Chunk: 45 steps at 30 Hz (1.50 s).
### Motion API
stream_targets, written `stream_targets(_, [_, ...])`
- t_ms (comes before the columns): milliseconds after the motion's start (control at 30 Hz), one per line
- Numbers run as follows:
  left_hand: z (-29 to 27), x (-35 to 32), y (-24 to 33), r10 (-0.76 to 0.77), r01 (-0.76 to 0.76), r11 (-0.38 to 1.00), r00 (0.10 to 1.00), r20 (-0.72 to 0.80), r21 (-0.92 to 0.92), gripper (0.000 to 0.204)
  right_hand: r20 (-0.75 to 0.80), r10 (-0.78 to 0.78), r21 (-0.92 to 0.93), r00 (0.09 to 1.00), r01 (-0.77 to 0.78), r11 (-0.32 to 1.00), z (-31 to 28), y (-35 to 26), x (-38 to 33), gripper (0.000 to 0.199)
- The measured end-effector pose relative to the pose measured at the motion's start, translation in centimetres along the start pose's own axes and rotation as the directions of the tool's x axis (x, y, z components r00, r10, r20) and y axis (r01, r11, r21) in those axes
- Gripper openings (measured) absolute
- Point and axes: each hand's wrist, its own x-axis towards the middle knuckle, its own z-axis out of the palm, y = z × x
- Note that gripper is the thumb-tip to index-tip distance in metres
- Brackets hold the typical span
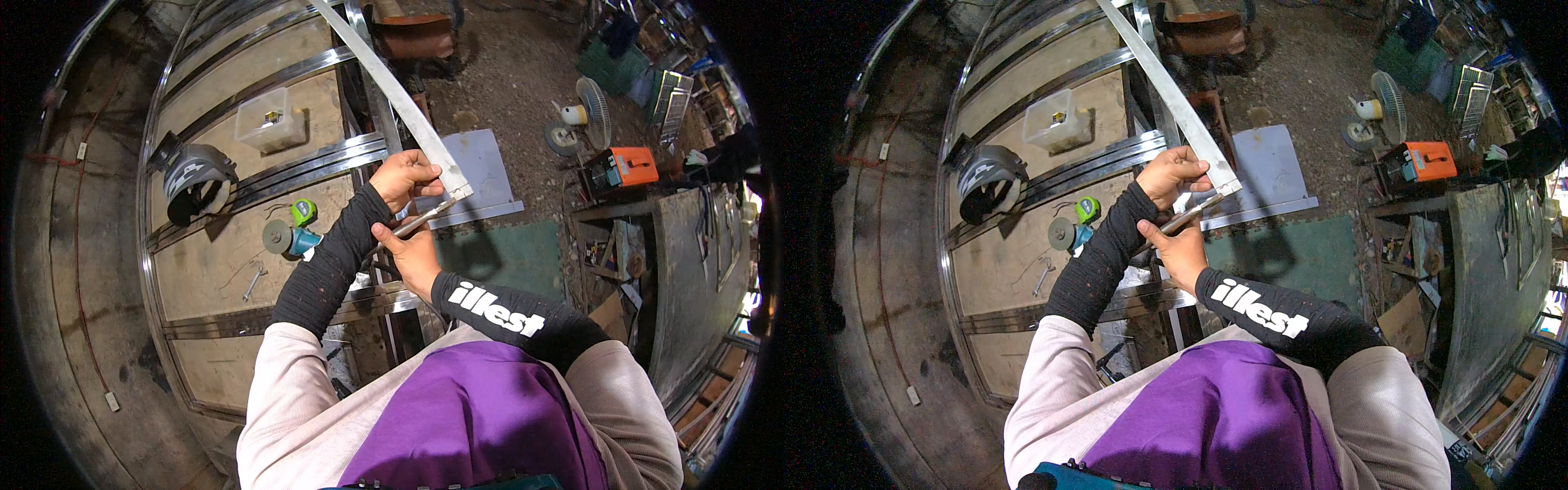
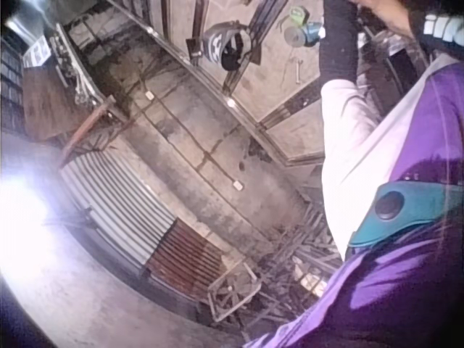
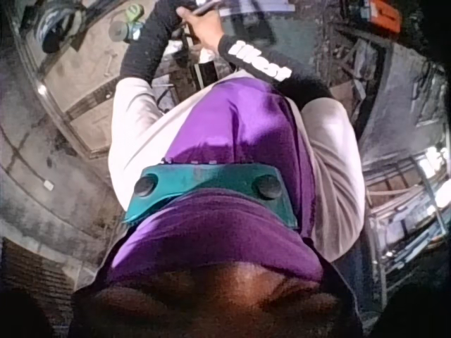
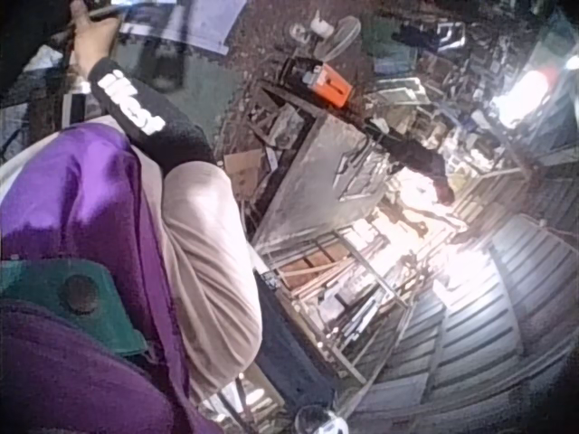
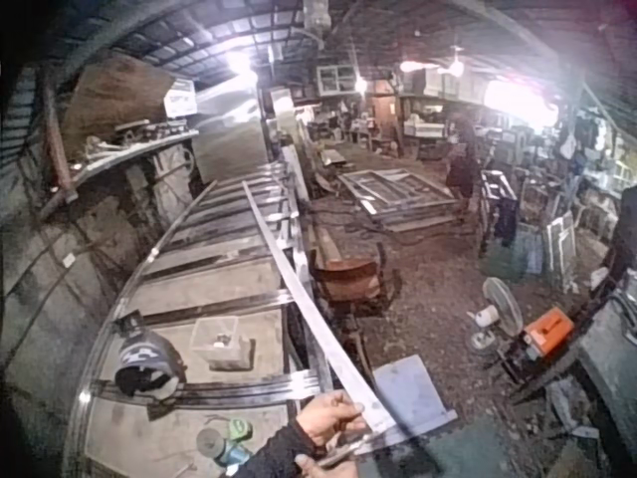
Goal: The person bends a metal rod using a manual bender, then measures and marks a long metal bar with a tape measure and marker. They clamp the bar to a workbench and grind its edges with an angle grinder.
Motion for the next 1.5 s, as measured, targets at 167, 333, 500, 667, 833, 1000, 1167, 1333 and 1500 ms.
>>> stream_targets(167, [0.1, -0.1, 0.1, -0.009, 0.009, 1.0, 1.0, -0.009, 0.007, 0.015, -0.006, 0.058, -0.062, 0.998, -0.058, 0.996, -0.2, 0.3, 0.5, 0.045])
stream_targets(333, [-0.2, 0.0, 0.2, -0.015, 0.015, 1.0, 1.0, 0.002, 0.026, 0.016, -0.093, -0.021, -0.029, 0.995, 0.019, 0.999, 0.6, 0.3, 1.0, 0.042])
stream_targets(500, [-0.2, 0.0, 0.4, -0.026, 0.026, 0.999, 1.0, -0.006, 0.018, 0.013, -0.055, 0.062, 0.024, 0.997, -0.06, 0.998, 0.8, -0.4, 0.6, 0.044])
stream_targets(667, [-0.2, 0.0, 0.4, -0.03, 0.03, 0.999, 1.0, -0.001, 0.031, 0.014, -0.058, 0.124, 0.047, 0.99, -0.122, 0.991, 0.2, -0.2, 0.9, 0.058])
stream_targets(833, [-0.8, 0.2, 0.0, -0.059, 0.058, 0.997, 0.998, 0.006, 0.052, 0.015, -0.017, 0.183, 0.053, 0.983, -0.182, 0.982, 0.0, -0.8, 0.9, 0.067])
stream_targets(1000, [-0.5, 0.0, 0.3, -0.062, 0.061, 0.997, 0.998, 0.002, 0.048, 0.015, -0.048, 0.138, 0.043, 0.989, -0.136, 0.99, 0.4, -0.7, 1.0, 0.067])
stream_targets(1167, [-1.0, 0.2, 0.1, -0.063, 0.061, 0.996, 0.998, 0.018, 0.06, 0.016, -0.039, 0.194, 0.143, 0.98, -0.186, 0.972, 0.6, -0.6, 0.8, 0.065])
stream_targets(1333, [-1.0, -0.1, 0.3, -0.078, 0.078, 0.995, 0.997, 0.007, 0.057, 0.017, -0.049, 0.223, 0.151, 0.974, -0.213, 0.965, 1.2, -1.2, 0.3, 0.065])
stream_targets(1500, [-0.3, -0.5, 0.4, -0.06, 0.06, 0.998, 0.998, -0.013, 0.033, 0.016, -0.086, 0.197, 0.106, 0.977, -0.188, 0.976, 0.9, 0.1, 0.7, 0.065])
